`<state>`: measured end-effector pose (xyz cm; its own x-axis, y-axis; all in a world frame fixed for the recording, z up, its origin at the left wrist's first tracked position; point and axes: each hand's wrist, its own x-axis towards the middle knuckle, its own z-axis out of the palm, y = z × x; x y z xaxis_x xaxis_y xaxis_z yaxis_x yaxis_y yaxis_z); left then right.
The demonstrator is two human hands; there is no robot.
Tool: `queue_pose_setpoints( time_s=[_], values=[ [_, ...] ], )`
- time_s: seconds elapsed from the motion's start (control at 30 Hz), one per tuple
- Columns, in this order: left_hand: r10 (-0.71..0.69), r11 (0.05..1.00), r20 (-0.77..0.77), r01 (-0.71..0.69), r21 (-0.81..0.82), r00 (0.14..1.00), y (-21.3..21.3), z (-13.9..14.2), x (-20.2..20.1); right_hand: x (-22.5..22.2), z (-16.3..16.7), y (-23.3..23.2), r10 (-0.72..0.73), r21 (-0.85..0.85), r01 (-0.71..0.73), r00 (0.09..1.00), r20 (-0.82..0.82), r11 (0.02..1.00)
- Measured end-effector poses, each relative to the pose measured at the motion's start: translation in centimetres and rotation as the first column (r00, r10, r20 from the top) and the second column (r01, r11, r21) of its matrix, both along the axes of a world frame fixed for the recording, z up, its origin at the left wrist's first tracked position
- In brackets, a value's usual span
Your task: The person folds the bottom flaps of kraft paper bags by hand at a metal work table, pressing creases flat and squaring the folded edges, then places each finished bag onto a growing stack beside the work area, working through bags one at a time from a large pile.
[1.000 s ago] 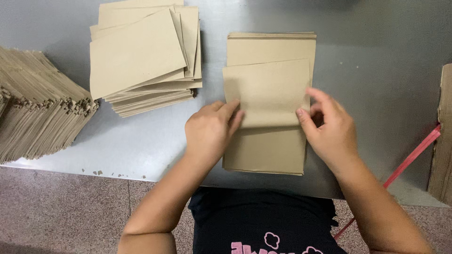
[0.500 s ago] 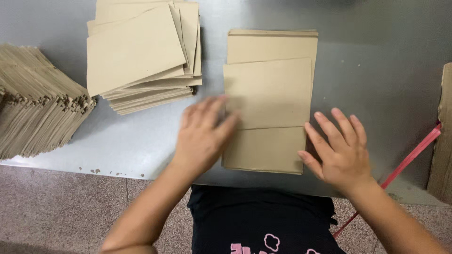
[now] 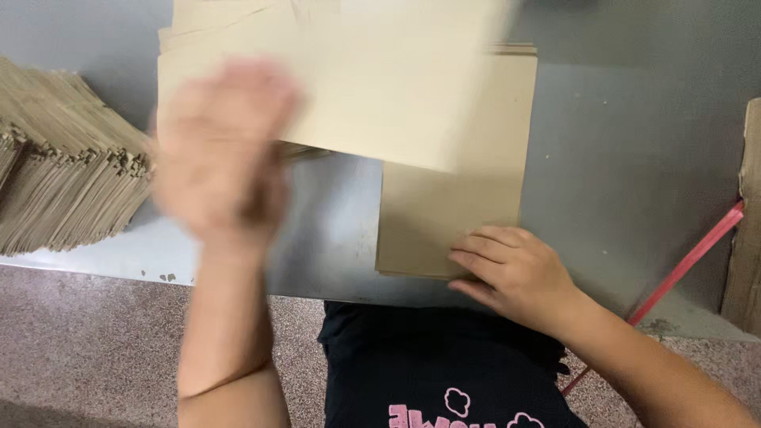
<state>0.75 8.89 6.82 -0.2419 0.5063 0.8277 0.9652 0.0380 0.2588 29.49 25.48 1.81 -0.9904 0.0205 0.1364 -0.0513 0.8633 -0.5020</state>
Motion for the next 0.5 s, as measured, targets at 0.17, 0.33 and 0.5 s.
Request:
queue_pose_setpoints(
  time_s=[0.17, 0.33, 0.5],
  values=[
    [0.327, 0.645, -0.043, -0.257, -0.72, 0.944, -5.0, 0.0, -1.8, -0.2, 0.0, -0.6, 0.082, 0.153, -0.073, 0.995, -0.057, 0.985],
    [0.137, 0.726, -0.171, -0.216, -0.653, 0.976, -5.6, -1.8, 1.9, -0.5, 0.2, 0.0, 0.037, -0.019, -0.037, 0.999, -0.019, 0.999],
    [-0.323, 0.654, 0.319, 0.454, -0.605, 0.891, -2.8, -3.0, 7.6, -1.2, -0.3, 2.1, 0.128, -0.234, -0.105, 0.988, 0.087, 0.967]
  ],
)
